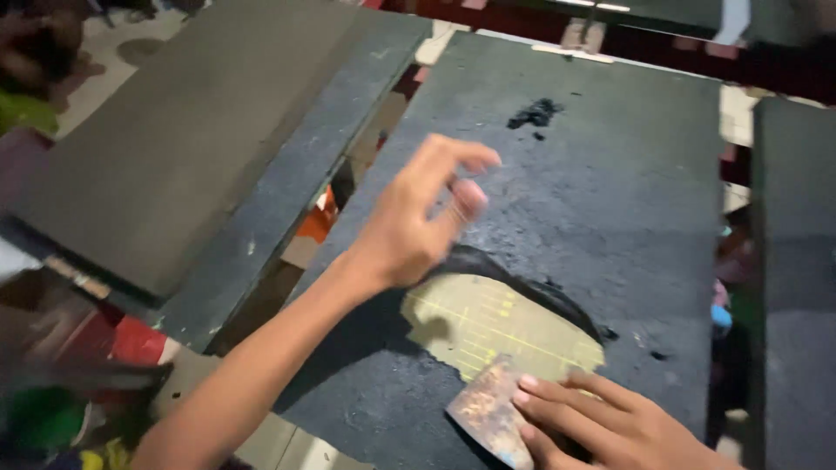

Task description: Scraping dried ink residue from a screen printing platen using a putty knife and liquid solvent.

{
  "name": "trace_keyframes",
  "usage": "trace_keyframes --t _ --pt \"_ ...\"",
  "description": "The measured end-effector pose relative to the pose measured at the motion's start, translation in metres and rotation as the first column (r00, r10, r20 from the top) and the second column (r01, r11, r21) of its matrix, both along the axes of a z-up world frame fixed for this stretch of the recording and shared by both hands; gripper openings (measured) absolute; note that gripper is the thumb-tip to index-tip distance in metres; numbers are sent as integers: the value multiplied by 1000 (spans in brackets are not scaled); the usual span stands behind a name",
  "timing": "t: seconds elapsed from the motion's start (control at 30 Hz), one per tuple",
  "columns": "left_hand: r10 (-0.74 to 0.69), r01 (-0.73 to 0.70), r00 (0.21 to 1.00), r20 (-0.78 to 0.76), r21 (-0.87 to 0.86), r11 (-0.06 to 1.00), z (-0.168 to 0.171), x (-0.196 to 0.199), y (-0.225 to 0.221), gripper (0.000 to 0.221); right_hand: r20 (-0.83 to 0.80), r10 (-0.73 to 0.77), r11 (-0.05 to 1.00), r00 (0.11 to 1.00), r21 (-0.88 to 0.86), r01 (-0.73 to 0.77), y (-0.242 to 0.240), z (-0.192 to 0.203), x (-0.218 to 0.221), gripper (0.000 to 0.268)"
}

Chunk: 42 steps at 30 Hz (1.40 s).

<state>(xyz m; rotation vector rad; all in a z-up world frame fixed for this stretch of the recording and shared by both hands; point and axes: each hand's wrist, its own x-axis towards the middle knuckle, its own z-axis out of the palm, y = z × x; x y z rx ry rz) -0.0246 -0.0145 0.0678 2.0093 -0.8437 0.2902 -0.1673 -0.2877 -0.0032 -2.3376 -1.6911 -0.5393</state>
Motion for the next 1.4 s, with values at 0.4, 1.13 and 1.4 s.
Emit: trace_keyframes --t 0.4,1.13,1.4 --pt "-507 286 804 311 545 788 -71 18 -79 23 -20 98 981 995 171 -93 7 23 4 9" --pt "-420 549 833 -361 638 540 -35 59 -113 31 129 -154 987 980 59 147 8 7 41 18" --pt "-475 569 822 -315 495 657 -48 61 -105 29 -367 -345 924 864 30 382 -42 23 -1 76"
